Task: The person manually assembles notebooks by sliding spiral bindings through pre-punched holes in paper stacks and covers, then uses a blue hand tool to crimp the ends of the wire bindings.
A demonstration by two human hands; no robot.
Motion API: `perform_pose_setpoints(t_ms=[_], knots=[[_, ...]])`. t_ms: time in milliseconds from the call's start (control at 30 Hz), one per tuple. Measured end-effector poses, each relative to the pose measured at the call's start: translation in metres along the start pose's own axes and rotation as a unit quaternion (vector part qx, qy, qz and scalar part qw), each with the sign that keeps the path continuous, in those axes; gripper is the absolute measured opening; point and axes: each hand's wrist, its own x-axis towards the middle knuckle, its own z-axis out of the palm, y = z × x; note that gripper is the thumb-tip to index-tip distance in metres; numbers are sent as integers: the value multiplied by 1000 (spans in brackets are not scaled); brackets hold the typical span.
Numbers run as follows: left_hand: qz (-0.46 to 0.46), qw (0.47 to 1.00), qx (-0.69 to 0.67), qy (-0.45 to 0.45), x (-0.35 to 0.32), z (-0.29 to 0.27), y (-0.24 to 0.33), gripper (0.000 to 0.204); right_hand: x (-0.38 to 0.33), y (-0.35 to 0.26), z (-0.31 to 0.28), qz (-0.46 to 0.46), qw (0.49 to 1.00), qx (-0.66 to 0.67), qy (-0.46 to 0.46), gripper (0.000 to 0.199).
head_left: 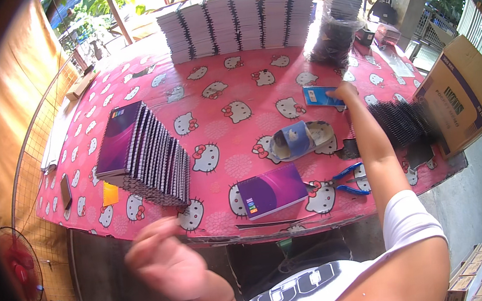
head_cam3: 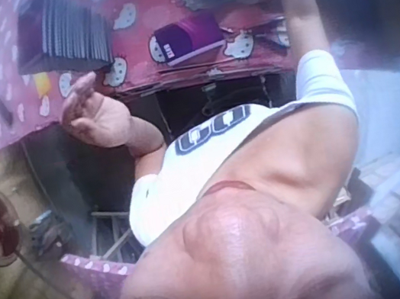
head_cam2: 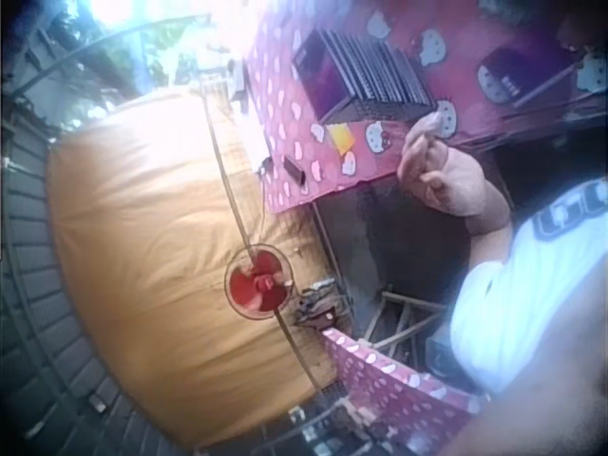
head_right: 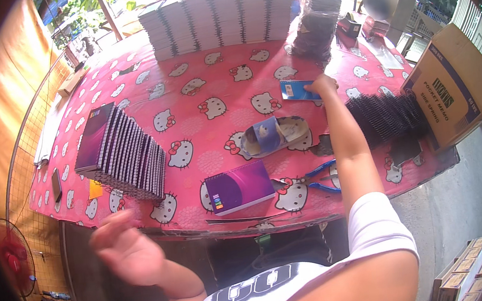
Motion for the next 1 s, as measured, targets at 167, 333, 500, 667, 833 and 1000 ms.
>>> perform_pose_setpoints(t_ms=[167, 333, 500, 667, 833, 1000], knots=[[-403, 912, -9, -75, -26, 76, -48, 34, 20, 28, 5, 79, 985, 85, -128, 57], [-520, 852, 6, -62, -32, 76, -71, 29, 9, 13, 5, 107, 989, 95, -38, 48], [-520, 854, -25, -28, -35, 75, -82, 32, -10, 16, -15, 16, 955, 294, 25, 50], [-455, 889, -12, 49, -31, 64, -91, 50, -102, -43, -91, -171, 841, 514, -18, 36], [-460, 881, -102, 27, -20, 74, -89, 72, -205, -71, -113, -261, 695, 654, -145, 38], [-433, 899, -28, 64, -40, 64, -81, 43, -259, -82, -104, -282, 684, 648, -178, 40]])
